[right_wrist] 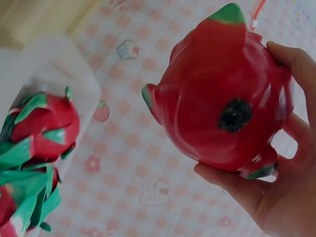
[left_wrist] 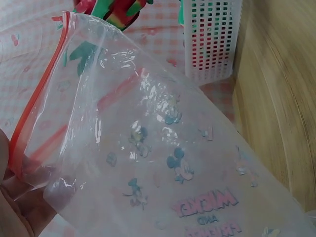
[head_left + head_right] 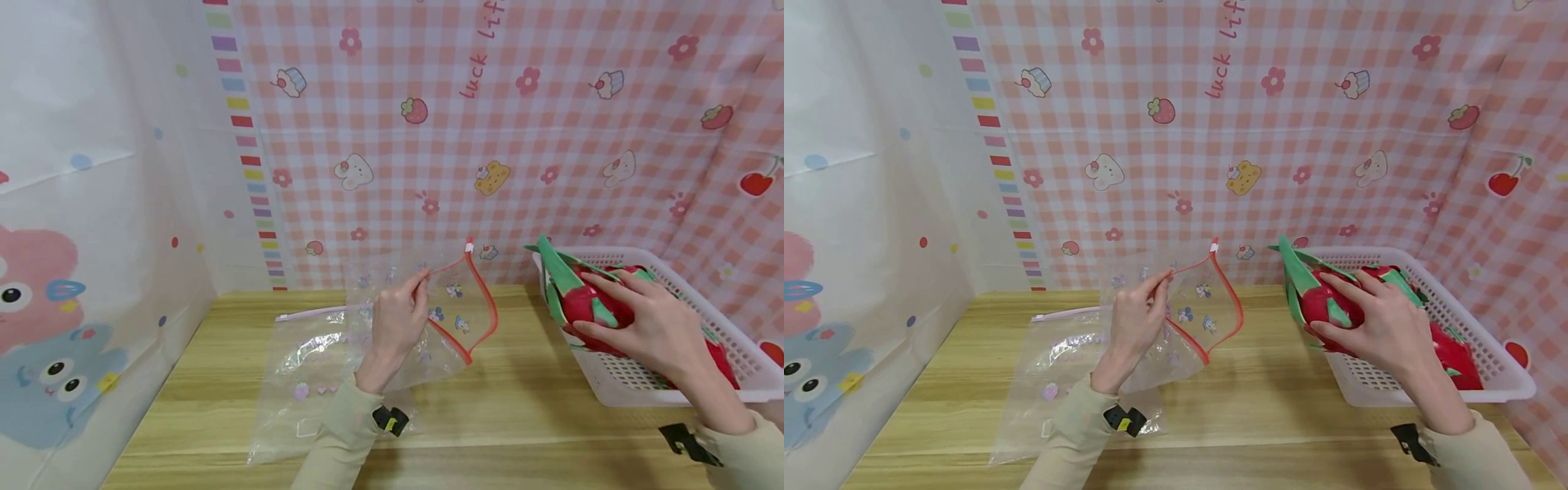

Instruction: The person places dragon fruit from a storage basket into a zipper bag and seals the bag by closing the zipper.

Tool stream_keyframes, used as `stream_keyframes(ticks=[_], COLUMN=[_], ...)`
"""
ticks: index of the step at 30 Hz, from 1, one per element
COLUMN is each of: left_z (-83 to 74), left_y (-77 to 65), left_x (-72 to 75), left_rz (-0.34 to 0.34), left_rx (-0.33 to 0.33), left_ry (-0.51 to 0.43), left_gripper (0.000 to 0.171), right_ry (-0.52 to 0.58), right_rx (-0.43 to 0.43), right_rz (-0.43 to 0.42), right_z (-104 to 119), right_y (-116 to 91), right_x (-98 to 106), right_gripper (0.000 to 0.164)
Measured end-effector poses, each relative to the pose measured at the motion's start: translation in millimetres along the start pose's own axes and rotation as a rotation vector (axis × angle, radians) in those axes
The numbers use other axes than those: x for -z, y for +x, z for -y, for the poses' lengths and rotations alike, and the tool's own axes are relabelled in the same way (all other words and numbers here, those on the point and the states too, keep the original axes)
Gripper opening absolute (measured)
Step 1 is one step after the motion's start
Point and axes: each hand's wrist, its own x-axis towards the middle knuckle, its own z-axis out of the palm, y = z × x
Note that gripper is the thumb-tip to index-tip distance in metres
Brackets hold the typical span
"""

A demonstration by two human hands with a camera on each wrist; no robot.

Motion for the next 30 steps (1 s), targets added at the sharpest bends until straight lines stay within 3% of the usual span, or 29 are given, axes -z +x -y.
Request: stream_keyframes(ticks=[8, 16, 30], left_z=[-0.1, -1.0, -2.8], left_y=[0.3, 0.9, -0.5], left_x=[0.5, 0.7, 0.3], left_rz=[-0.016, -0.022, -0.022], left_rx=[0.02, 0.04, 0.05], left_ry=[-0.011, -0.019, -0.048], left_gripper=[0.025, 0.025, 0.025], right_ry=[0.095, 0.147, 0.162], right_rx=[0.038, 0.074, 0.15], right_rz=[0.02, 0.115, 0.234], right_z=[19, 38, 68], right_y=[4, 10, 29], right_x=[0, 3, -6], right_gripper=[0.07, 0.067, 0.059])
